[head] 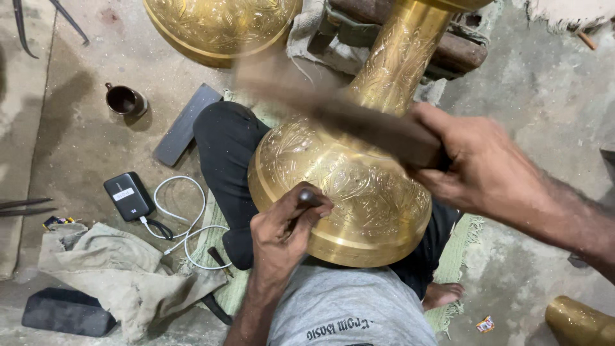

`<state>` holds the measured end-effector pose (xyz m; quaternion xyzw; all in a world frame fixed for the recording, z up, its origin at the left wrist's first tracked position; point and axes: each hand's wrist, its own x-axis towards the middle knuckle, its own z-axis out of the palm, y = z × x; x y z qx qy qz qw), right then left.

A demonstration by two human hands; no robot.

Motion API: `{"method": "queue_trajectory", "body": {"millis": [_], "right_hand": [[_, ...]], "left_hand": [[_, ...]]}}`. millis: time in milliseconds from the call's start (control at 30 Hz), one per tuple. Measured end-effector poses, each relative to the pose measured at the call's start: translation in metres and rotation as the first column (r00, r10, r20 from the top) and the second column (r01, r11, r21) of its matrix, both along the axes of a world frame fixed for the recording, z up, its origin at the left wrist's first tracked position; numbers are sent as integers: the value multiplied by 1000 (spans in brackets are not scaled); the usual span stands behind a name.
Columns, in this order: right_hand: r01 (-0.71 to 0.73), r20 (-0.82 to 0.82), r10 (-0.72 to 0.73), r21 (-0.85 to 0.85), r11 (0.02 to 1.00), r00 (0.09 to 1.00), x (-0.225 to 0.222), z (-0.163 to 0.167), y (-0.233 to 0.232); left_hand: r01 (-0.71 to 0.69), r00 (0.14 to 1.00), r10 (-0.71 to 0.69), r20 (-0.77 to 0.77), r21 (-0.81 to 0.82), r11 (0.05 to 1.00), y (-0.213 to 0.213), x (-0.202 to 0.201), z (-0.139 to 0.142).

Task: The person sits on the floor and uses a hammer and chisel to engrave a floral pattern onto a brass lamp base. They repeatedly strike the chisel to create fine lines and details on the curved surface.

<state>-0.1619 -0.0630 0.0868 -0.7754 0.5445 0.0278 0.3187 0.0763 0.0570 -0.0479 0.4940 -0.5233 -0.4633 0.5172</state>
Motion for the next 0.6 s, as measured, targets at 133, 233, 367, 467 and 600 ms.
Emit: {"method": "queue_trajectory", "body": {"millis": [133, 233, 367, 467, 600], "right_hand": [[-289, -641, 253, 50, 956, 725, 14, 25, -5], [-248, -417, 171, -139, 959, 893, 21, 32, -2], [-283, -459, 168, -195, 939, 872, 12, 24, 6], [-364, -502, 185, -284, 887, 845, -5, 16, 11], [-205, -530, 91, -162, 965, 843, -18, 10, 18]], "left_hand": [[17, 1000, -17, -3, -36, 999, 0, 3, -5], [38, 998, -38, -43, -3, 999, -1, 4, -9], [54, 997, -54, -56, 0, 999, 0, 5, -11], [59, 998, -61, -31, -50, 997, 0, 5, -14], [80, 997, -80, 15, 8, 997, 0, 6, -17]]}}
